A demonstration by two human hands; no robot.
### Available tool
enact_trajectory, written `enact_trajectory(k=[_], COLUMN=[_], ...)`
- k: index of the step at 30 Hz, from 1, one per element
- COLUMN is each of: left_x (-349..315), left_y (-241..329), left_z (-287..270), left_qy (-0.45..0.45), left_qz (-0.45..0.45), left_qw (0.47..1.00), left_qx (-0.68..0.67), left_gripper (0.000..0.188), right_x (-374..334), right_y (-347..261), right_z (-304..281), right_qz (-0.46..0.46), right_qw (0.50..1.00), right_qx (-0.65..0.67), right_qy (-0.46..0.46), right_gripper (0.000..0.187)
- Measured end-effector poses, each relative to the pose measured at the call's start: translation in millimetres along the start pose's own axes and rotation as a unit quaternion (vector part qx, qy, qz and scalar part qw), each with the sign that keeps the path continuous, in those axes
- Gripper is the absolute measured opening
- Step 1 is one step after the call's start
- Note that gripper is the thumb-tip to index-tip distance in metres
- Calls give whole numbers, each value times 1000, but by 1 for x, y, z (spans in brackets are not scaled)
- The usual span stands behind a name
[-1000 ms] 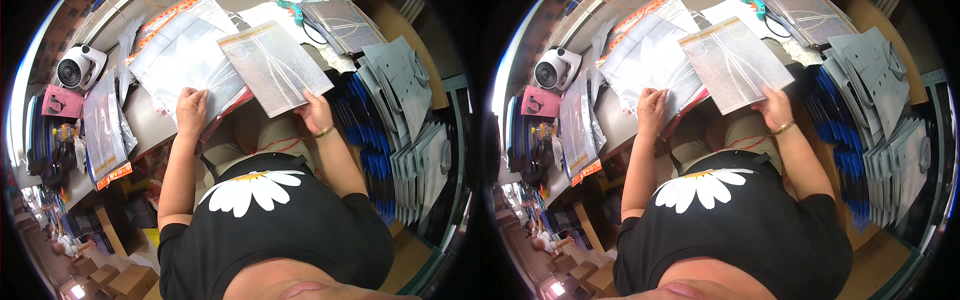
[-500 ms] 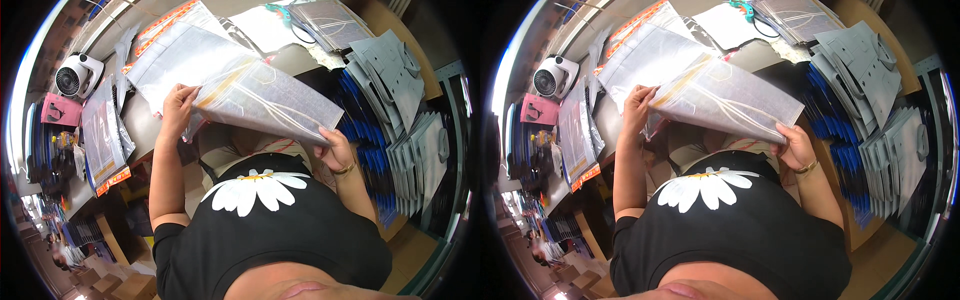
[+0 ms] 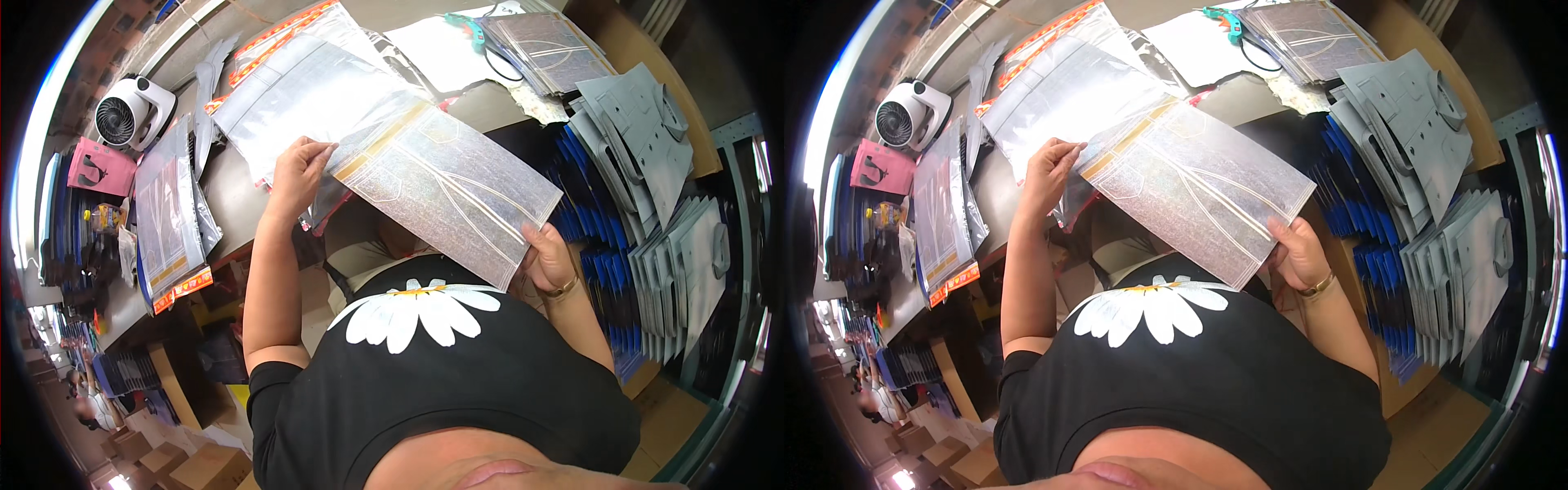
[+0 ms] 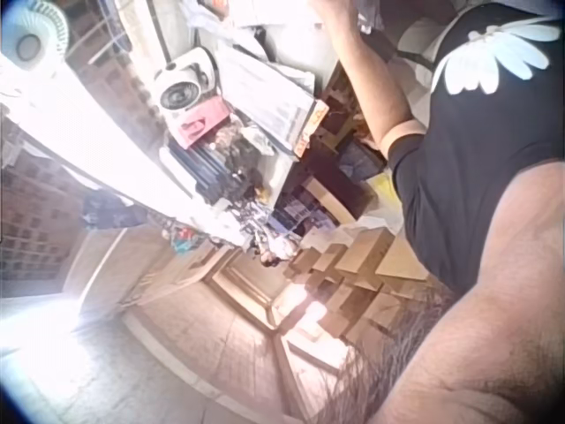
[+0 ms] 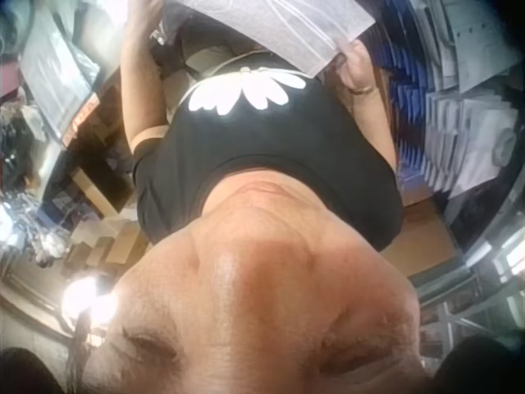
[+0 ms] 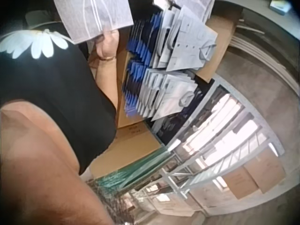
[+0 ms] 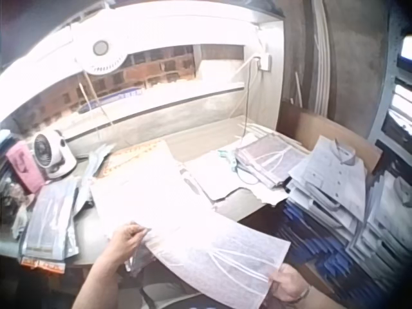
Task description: The person repeatedly places folded gray pants into clear plastic bags, seals them, and stacks them on a table. They handle each item one at a time, smoothing the fabric and aligning the edges before sealing the package.
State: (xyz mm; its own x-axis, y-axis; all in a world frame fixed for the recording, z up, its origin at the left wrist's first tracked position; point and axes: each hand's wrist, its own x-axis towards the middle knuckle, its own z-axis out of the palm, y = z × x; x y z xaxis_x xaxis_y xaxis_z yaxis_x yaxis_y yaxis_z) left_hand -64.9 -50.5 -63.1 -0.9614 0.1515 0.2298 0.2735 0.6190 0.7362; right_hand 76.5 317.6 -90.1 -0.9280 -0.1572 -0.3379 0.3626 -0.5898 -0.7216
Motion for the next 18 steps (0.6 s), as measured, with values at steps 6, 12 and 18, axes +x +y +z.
enact_trajectory(k=[6,12,18], left_x=[1,-2,-16], left_y=[20,32,-9], left_z=[0,10,20], left_qy=[27,124,95], left_qz=[89,218,229], left_qw=[990,953,959], left_qx=[105,169,141], left_gripper=[14,19,31], right_x=[5,101,147], right_y=[-11,16,15], right_z=[26,90,128], right_qz=[65,84,112], right_qw=[991,977,982], right_qx=[-94,-88,-58], right_qy=[-68,-176,-144], right_gripper=[36,25,33])
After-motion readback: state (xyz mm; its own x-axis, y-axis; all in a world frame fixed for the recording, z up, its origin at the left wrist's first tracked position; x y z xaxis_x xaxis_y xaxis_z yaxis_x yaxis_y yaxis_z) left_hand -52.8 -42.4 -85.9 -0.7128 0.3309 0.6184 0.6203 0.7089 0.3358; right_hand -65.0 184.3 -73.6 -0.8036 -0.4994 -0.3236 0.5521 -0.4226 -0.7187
